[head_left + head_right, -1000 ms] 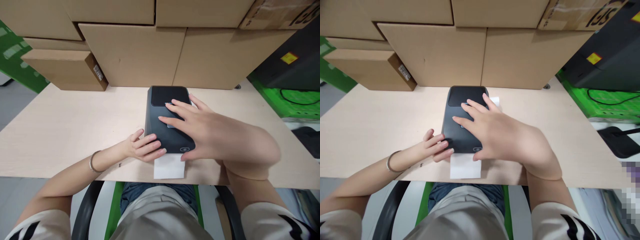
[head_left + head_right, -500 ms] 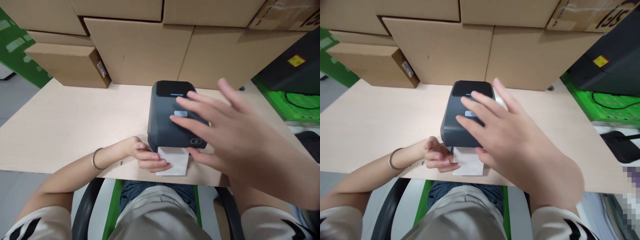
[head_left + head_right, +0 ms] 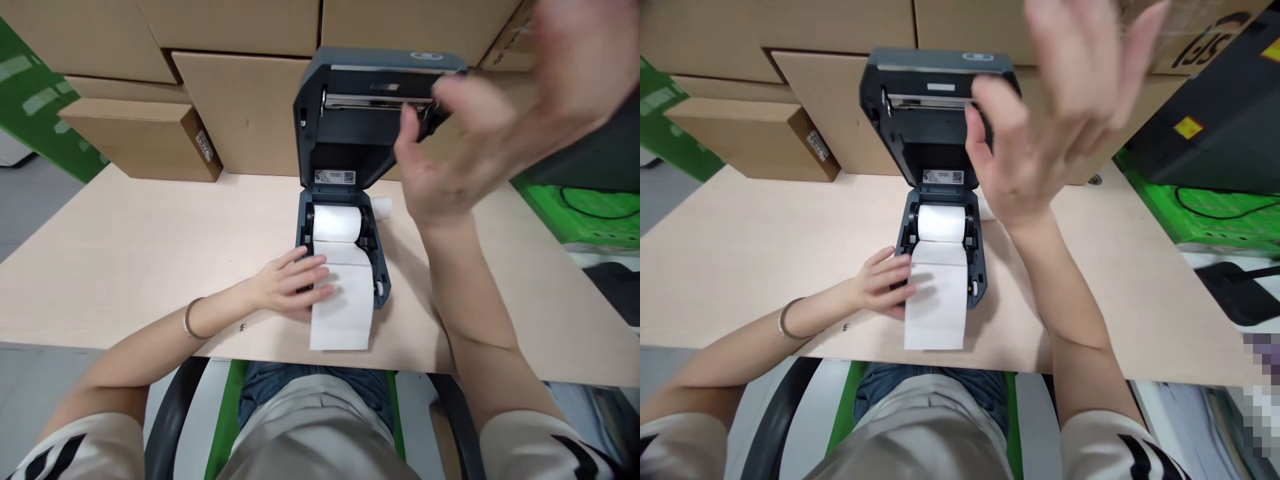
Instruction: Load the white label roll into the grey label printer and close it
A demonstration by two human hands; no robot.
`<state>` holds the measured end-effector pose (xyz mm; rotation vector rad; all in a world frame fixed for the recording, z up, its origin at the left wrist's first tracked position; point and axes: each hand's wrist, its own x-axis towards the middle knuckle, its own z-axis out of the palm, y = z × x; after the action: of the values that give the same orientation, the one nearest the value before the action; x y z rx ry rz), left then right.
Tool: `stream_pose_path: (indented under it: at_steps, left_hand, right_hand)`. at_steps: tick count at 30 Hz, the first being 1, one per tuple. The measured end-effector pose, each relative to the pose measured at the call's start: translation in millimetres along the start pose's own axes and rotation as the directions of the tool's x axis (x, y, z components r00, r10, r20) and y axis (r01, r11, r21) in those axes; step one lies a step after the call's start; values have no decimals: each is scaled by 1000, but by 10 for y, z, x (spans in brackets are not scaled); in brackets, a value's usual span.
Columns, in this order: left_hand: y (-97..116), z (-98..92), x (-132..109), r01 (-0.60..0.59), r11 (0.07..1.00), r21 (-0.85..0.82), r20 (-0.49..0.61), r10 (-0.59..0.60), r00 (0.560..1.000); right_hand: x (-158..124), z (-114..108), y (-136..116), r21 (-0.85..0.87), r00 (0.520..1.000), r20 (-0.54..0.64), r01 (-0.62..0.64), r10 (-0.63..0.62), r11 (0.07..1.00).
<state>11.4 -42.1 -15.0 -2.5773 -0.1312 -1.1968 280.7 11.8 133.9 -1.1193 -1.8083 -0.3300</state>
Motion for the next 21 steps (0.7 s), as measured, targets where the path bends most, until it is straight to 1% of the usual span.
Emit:
stream_pose_path:
  at_steps: [1,2,3,4,5,6,7,8,9,10,13,16,17,18,19,20,21]
  left_hand:
    - [-7,-10,50,52,999,8,-19,-52,998]
    - [-11,-13,91,88,996,7,-18,-88,996]
    - [-13,-15,124,109,994,1,9,-109,994]
    - [-12,-17,149,120,993,-10,54,-120,991]
    - [-12,-21,166,124,992,-27,105,-120,987]
    - [-11,-27,178,123,991,-51,150,-114,982]
    - [-11,-35,184,123,989,-79,182,-107,977]
    - [-12,-42,187,125,986,-107,207,-101,973]
    - [-13,-48,188,125,983,-132,223,-94,970]
    - [-15,-52,188,123,981,-152,230,-86,969]
    - [-29,-50,189,115,980,-165,241,-73,968]
    - [-58,-47,179,79,984,-161,230,-40,972]
    - [-69,-50,168,58,985,-163,220,-21,975]
    - [-79,-54,152,38,986,-161,207,-4,978]
    - [-87,-61,131,32,989,-144,193,-3,981]
    - [-92,-68,106,45,993,-105,179,-26,984]
    - [-96,-75,79,82,996,-43,161,-74,984]
  right_hand:
    - [14,76,48,-87,996,-85,-1,-7,996]
    - [15,130,81,-165,993,-114,0,-20,986]
    - [5,164,99,-217,997,-76,10,-27,976]
    - [-11,181,102,-229,999,31,32,-26,973]
    - [-30,186,97,-221,986,164,63,-27,973]
    - [-49,184,88,-200,961,274,93,-36,975]
    - [-66,181,82,-174,937,347,113,-46,978]
    - [-79,183,84,-148,924,378,126,-61,981]
    - [-90,193,97,-131,926,367,140,-83,981]
    - [-98,211,124,-130,940,324,155,-106,979]
    - [-119,296,247,-209,976,155,181,-150,961]
    - [-122,338,312,-264,990,91,126,-106,956]
    - [-117,330,299,-265,993,90,93,-72,960]
    - [-111,314,268,-260,993,112,67,-38,963]
    - [-105,292,223,-251,986,163,55,-13,967]
    - [-102,272,169,-235,970,244,61,-2,970]
    - [-105,257,113,-214,939,344,85,-7,973]
